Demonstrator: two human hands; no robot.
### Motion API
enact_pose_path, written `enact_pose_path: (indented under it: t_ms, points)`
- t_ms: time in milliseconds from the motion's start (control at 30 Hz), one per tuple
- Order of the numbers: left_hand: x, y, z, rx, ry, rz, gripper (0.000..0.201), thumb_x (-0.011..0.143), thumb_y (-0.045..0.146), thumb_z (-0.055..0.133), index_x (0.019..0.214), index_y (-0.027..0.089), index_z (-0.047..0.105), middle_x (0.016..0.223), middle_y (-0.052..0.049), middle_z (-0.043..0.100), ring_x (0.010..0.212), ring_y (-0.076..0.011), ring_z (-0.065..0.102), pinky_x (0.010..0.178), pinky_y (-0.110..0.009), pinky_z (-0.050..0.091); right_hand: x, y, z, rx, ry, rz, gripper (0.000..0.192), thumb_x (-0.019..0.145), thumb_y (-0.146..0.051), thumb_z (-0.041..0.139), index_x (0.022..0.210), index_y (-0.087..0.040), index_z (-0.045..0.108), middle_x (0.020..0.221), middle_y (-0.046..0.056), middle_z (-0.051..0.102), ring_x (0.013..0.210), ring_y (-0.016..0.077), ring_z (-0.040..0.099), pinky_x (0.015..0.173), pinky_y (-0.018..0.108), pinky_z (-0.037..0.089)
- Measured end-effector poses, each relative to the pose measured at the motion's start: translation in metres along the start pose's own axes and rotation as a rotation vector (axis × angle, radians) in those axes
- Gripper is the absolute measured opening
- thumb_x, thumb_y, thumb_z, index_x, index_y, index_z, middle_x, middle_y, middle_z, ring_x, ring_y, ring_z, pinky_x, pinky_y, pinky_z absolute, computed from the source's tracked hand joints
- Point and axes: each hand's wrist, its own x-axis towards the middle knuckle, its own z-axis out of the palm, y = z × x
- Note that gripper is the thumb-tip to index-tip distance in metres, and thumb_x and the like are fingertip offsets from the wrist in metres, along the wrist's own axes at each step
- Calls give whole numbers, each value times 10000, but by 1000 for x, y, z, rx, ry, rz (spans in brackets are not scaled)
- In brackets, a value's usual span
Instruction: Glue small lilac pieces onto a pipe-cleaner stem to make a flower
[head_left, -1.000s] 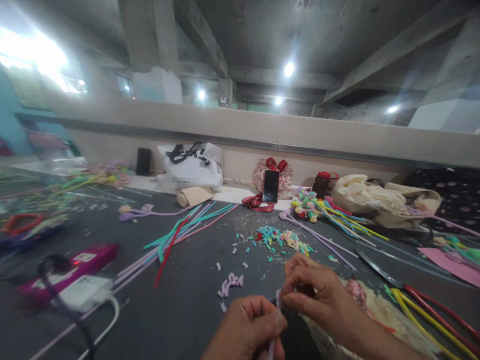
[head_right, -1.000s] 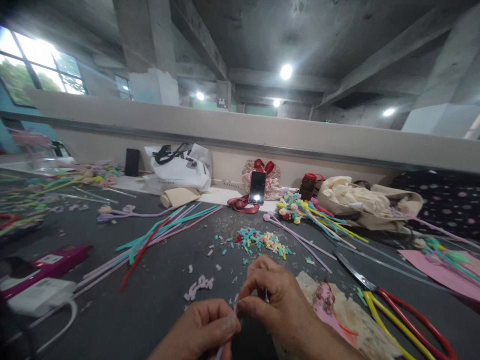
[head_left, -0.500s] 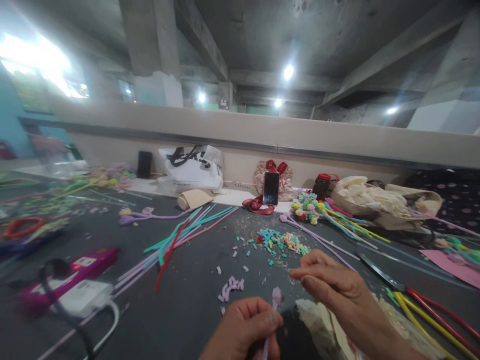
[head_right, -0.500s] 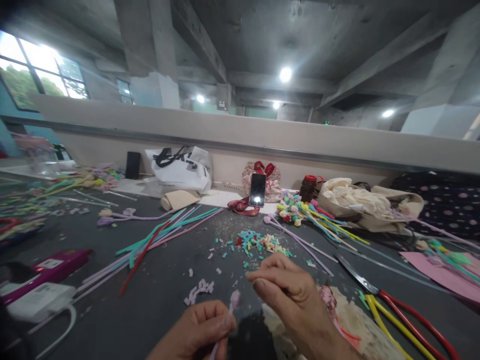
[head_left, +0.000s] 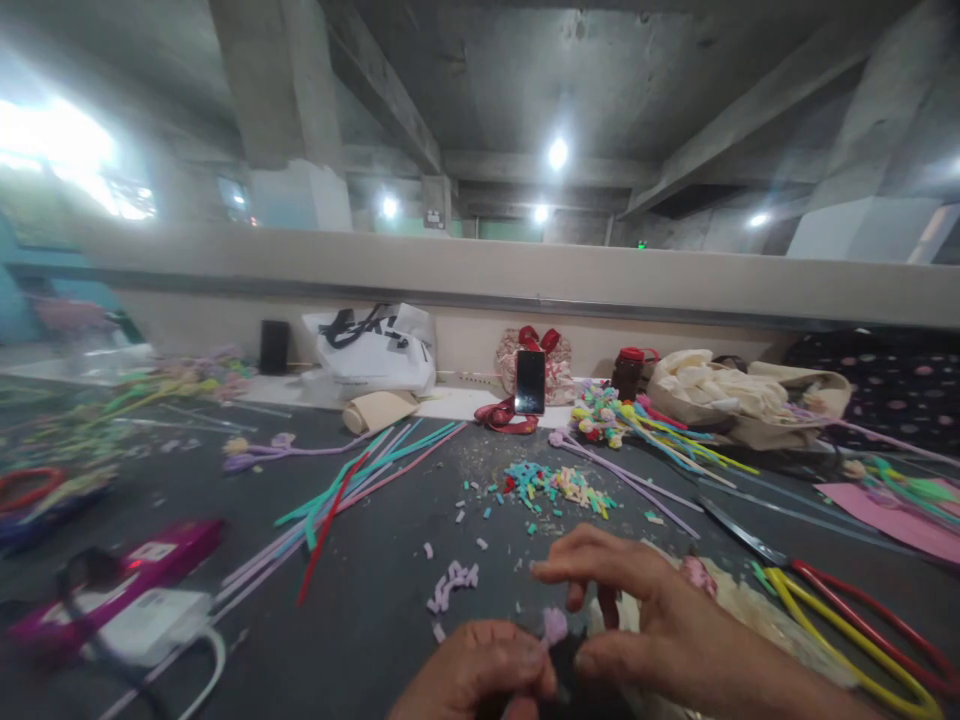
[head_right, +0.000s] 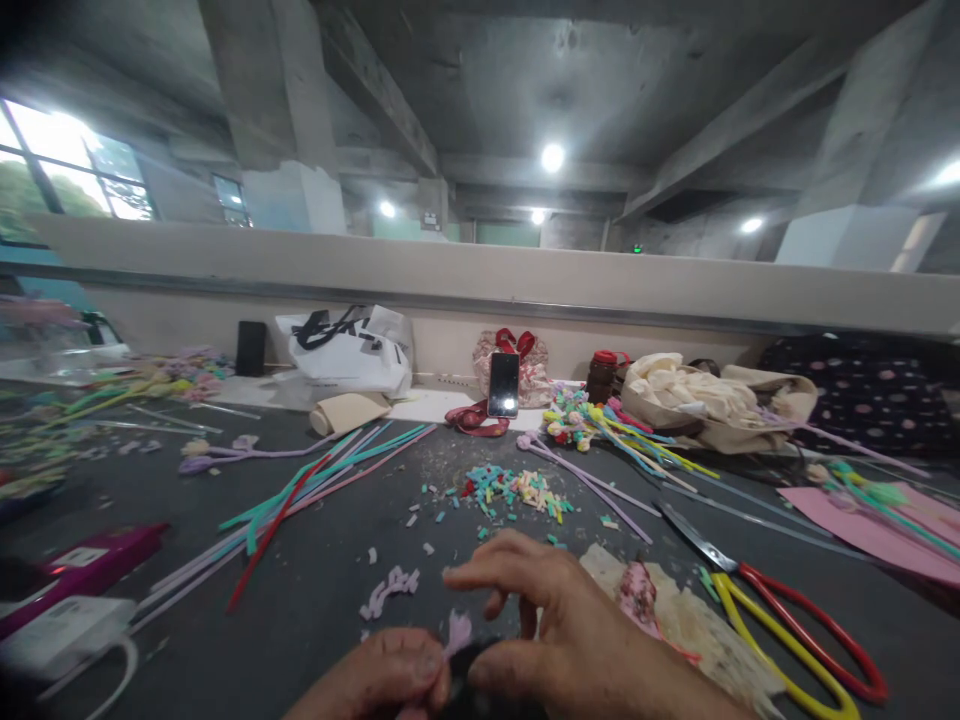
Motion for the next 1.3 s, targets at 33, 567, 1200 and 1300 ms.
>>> enact_pose_path:
  t_ms: [33, 567, 1200, 1300]
  points:
    - [-1, 2, 1, 12, -11, -2, 245, 603, 368, 579, 591, 123, 577, 297, 78, 395, 251, -31, 248, 311, -200, 84, 0, -1, 0, 12, -14, -10, 445, 649, -139, 657, 1042, -324, 562, 1012, -9, 540, 850, 130, 518, 666, 217, 409]
    - [-3, 2, 3, 84, 0, 35, 234, 634, 329, 554, 575, 104, 579, 358, 54, 404, 327, -27, 222, 367, -195, 90, 7, -1, 9, 131, -34, -12, 145, 681, -214, 648, 825, -210, 658, 815, -6, 581, 711, 93, 538, 620, 195, 417]
    - [0, 0, -5, 74, 242, 73, 346, 484, 428, 712, 512, 126, 545, 378, 26, 522, 361, -26, 354, 386, -158, 232, 1, 14, 8, 378, 115, 274, 273, 664, -240, 611, 933, -195, 596, 800, 12, 599, 655, 108, 522, 504, 175, 372]
    - [-2, 1, -1, 114, 286, 85, 340, 482, 413, 719, 491, 131, 529, 379, 25, 535, 364, -31, 367, 387, -158, 231, 1, 13, 13, 470, 64, 324, 275, 674, -291, 606, 931, -193, 596, 777, 8, 595, 591, 94, 522, 428, 150, 339]
